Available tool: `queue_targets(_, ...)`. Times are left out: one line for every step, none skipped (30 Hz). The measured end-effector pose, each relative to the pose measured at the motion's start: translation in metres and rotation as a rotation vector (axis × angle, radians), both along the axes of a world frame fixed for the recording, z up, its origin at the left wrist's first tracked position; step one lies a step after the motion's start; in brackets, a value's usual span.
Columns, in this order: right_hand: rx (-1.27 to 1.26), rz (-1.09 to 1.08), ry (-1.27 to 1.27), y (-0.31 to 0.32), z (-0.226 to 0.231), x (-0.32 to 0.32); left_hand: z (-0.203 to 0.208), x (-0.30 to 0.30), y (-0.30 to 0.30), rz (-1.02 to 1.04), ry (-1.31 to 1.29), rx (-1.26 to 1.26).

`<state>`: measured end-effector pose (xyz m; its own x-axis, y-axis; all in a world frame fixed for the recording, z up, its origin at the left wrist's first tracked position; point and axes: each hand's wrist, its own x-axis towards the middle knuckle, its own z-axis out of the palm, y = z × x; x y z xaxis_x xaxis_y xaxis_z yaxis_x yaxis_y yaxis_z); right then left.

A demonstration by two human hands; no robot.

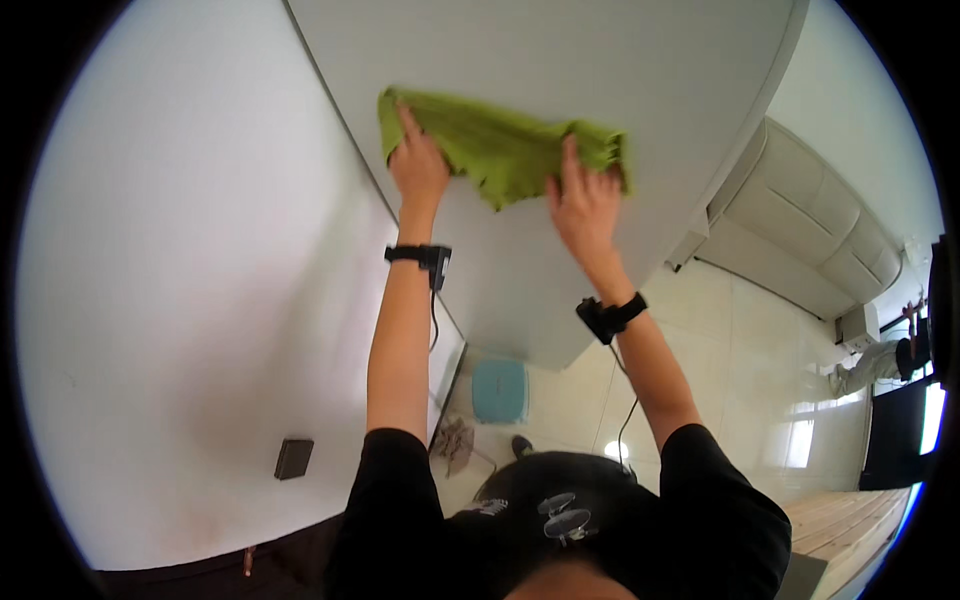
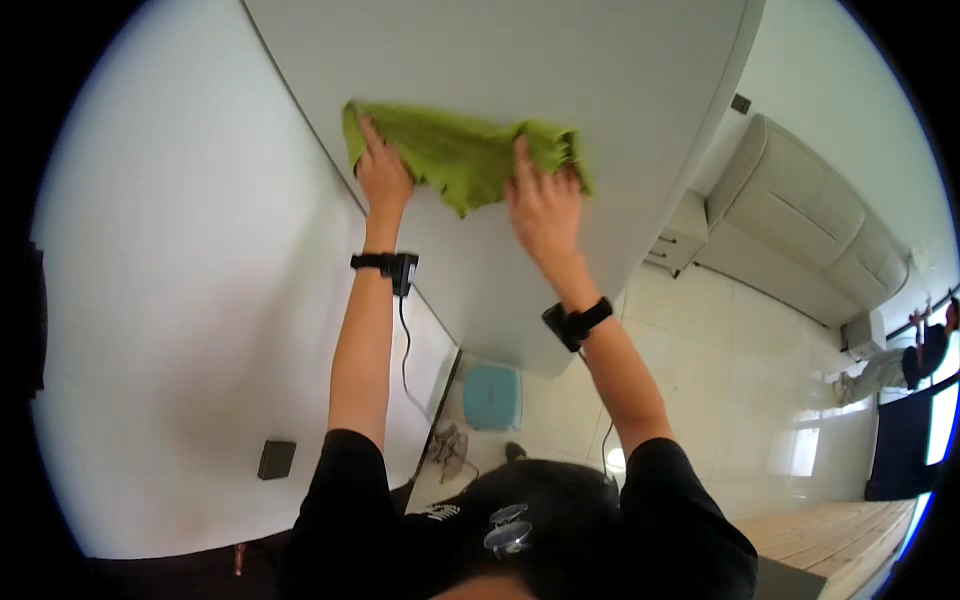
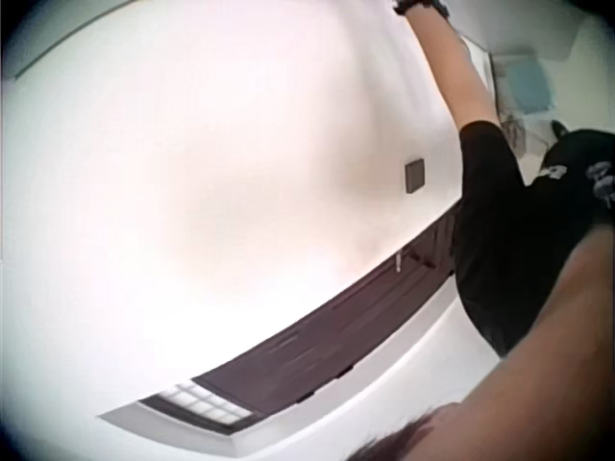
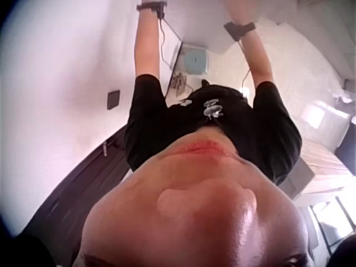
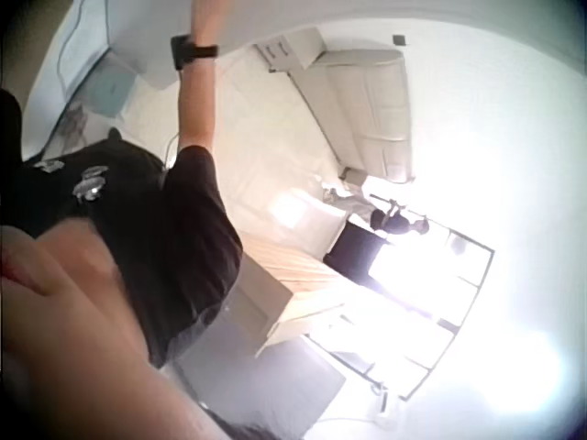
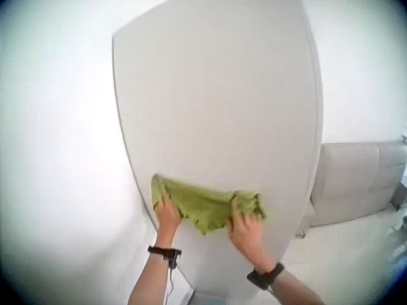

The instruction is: The person wipes down a wooden hanger with a green cloth, hangs it on a closet rod, and then uses the cloth to wipe the interior edges, exterior doors, and handles of the white closet, finishing by wiping down a dark brown door nearby.

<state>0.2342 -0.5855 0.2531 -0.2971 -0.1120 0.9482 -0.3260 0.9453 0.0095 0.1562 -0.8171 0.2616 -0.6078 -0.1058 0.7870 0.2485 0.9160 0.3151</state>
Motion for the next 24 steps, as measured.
queue_targets(0.075, 0.026, 0.004, -0.005, -0.014, -0.007, -0.022, -0.001, 0.001, 0.011, -0.025, 0.030)
queue_targets(0.109, 0.021, -0.074, -0.007, -0.034, -0.014, -0.046, 0.001, 0.007, 0.019, -0.055, 0.065)
queue_targets(0.144, 0.017, -0.167, -0.007, -0.063, -0.016, -0.074, 0.009, 0.019, 0.021, -0.158, 0.145)
queue_targets(0.169, 0.010, -0.209, -0.005, -0.080, -0.011, -0.100, 0.016, 0.033, 0.024, -0.264, 0.228)
queue_targets(0.177, 0.030, -0.236, -0.015, -0.092, -0.003, -0.135, 0.013, 0.027, 0.097, -0.274, 0.241)
queue_targets(0.181, 0.083, -0.301, -0.033, -0.100, 0.006, -0.174, 0.008, 0.006, 0.189, -0.270, 0.246)
queue_targets(0.166, 0.175, -0.342, -0.068, -0.099, 0.017, -0.209, 0.005, -0.044, 0.252, -0.260, 0.191)
queue_targets(0.130, 0.258, -0.339, -0.087, -0.109, 0.025, -0.227, 0.007, -0.081, 0.293, -0.260, 0.149)
queue_targets(0.140, 0.255, -0.392, -0.065, -0.149, 0.028, -0.244, 0.016, -0.048, 0.256, -0.280, 0.177)
queue_targets(0.172, 0.203, -0.428, -0.035, -0.186, 0.038, -0.252, 0.033, 0.001, 0.117, -0.364, 0.206)
queue_targets(0.107, 0.145, -0.567, -0.015, -0.211, 0.053, -0.247, 0.047, 0.034, -0.009, -0.430, 0.221)
queue_targets(0.025, 0.115, -0.677, -0.012, -0.218, 0.060, -0.234, 0.050, 0.041, -0.017, -0.423, 0.225)
queue_targets(0.025, 0.126, -0.669, -0.015, -0.209, 0.062, -0.217, 0.049, 0.041, -0.027, -0.256, 0.166)
queue_targets(-0.085, 0.107, -0.572, -0.022, -0.185, 0.065, -0.197, 0.050, 0.038, -0.026, -0.097, 0.100)
queue_targets(-0.186, 0.062, -0.479, -0.015, -0.158, 0.067, -0.168, 0.051, 0.051, -0.085, -0.144, 0.134)
queue_targets(-0.254, 0.086, -0.442, -0.005, -0.130, 0.066, -0.134, 0.052, 0.061, -0.142, -0.193, 0.161)
queue_targets(-0.323, 0.110, -0.401, 0.006, -0.099, 0.064, -0.101, 0.053, 0.070, -0.186, -0.092, 0.121)
queue_targets(-0.365, 0.090, -0.307, 0.016, -0.074, 0.059, -0.070, 0.051, 0.076, -0.226, 0.007, 0.076)
queue_targets(-0.404, 0.073, -0.212, 0.024, -0.048, 0.056, -0.038, 0.047, 0.081, -0.178, 0.310, -0.090)
queue_targets(-0.414, 0.032, -0.087, 0.039, -0.021, 0.056, -0.008, 0.050, 0.096, -0.292, 0.126, -0.029)
queue_targets(-0.420, 0.003, 0.041, 0.051, 0.004, 0.056, 0.026, 0.049, 0.108, -0.308, 0.450, -0.105)
queue_targets(-0.491, -0.024, 0.074, 0.063, 0.022, 0.055, 0.056, 0.058, 0.122, -0.420, 0.331, -0.067)
queue_targets(-0.566, -0.033, 0.109, 0.066, 0.036, 0.053, 0.079, 0.055, 0.128, -0.392, 0.408, -0.139)
queue_targets(-0.557, -0.013, 0.114, 0.070, 0.035, 0.052, 0.084, 0.060, 0.135, -0.373, 0.418, -0.134)
